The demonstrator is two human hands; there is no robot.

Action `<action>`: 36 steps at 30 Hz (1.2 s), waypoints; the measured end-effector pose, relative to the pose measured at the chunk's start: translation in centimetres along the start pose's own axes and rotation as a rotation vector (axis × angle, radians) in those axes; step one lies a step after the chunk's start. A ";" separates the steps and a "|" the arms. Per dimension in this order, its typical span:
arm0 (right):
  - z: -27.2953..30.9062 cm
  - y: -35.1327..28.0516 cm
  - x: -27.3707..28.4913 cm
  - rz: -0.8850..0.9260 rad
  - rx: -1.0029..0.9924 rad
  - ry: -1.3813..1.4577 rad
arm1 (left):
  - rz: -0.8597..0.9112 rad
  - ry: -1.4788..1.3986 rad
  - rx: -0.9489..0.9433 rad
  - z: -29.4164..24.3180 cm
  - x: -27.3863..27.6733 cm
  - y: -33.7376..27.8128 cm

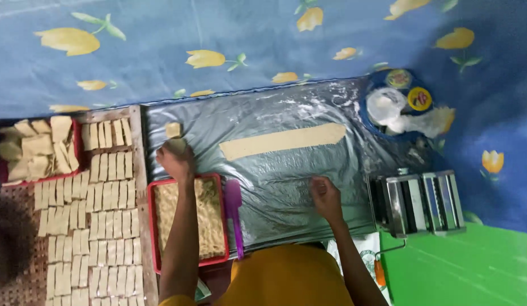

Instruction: Rolling dough through a pasta machine and folding the strips into shapes.

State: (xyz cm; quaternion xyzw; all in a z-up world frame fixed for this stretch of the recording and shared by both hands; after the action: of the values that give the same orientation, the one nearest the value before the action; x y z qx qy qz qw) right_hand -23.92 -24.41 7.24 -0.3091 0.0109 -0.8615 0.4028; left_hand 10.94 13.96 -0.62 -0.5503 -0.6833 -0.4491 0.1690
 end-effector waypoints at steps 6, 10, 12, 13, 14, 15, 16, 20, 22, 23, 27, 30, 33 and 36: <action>0.7 -3.0 -1.2 0.006 -0.034 0.019 | -0.053 0.028 0.142 4.2 -1.6 0.5; -1.4 -4.2 -3.2 -0.030 -0.094 0.035 | -0.068 -0.275 0.353 -5.6 6.2 1.4; -0.4 -5.2 -3.9 -0.013 -0.068 0.045 | -0.044 -0.626 0.625 -9.1 6.3 0.2; 1.1 -6.0 -4.0 -0.002 -0.069 0.043 | -0.048 -0.617 0.631 -11.8 8.8 0.1; 2.6 -6.7 -4.2 0.051 -0.080 0.078 | 0.203 -0.841 0.853 -14.8 9.9 -0.5; 4.1 -7.3 -4.3 0.104 -0.091 0.112 | 0.465 -1.061 1.066 -18.3 11.3 -1.4; 4.9 -7.7 -4.5 0.111 -0.095 0.112 | 0.462 -1.055 1.071 -19.3 12.2 -3.5; 12.4 -9.1 -3.6 0.153 0.046 0.115 | 0.501 -1.239 0.789 -23.4 12.9 -9.1; 16.2 -9.8 -2.7 0.169 0.103 0.110 | 0.567 -1.345 0.713 -24.7 12.5 -10.5; 17.6 -10.1 -2.4 0.189 0.199 0.099 | 0.596 -1.355 0.678 -25.2 12.6 -10.8; 20.7 -10.2 -1.2 0.176 0.462 0.057 | 0.723 -1.423 0.588 -31.1 17.1 -9.4; 21.3 -10.5 0.0 0.151 0.509 0.035 | 0.736 -1.456 0.539 -31.9 15.6 -11.4; 19.5 -10.5 1.1 0.127 0.551 0.120 | 0.765 -1.444 0.504 -33.6 16.4 -12.1; 16.1 -10.0 2.4 0.043 0.511 0.037 | 0.797 -1.504 0.497 -35.3 16.0 -13.5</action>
State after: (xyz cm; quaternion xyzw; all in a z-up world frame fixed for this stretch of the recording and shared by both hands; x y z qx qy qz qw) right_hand -23.29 -15.65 24.21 -0.1810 -0.1930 -0.8330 0.4858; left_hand -15.96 -4.50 24.25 -0.8444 -0.4488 0.2849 -0.0664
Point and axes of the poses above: each hand's wrist, its own y-axis towards the middle knuckle, its own x-axis out of the back of the hand, z = x × y, the point moved 4 cm from there along y, towards the middle knuckle, and after that the axes turned 14 degrees about -x, right-handed, at the moved point
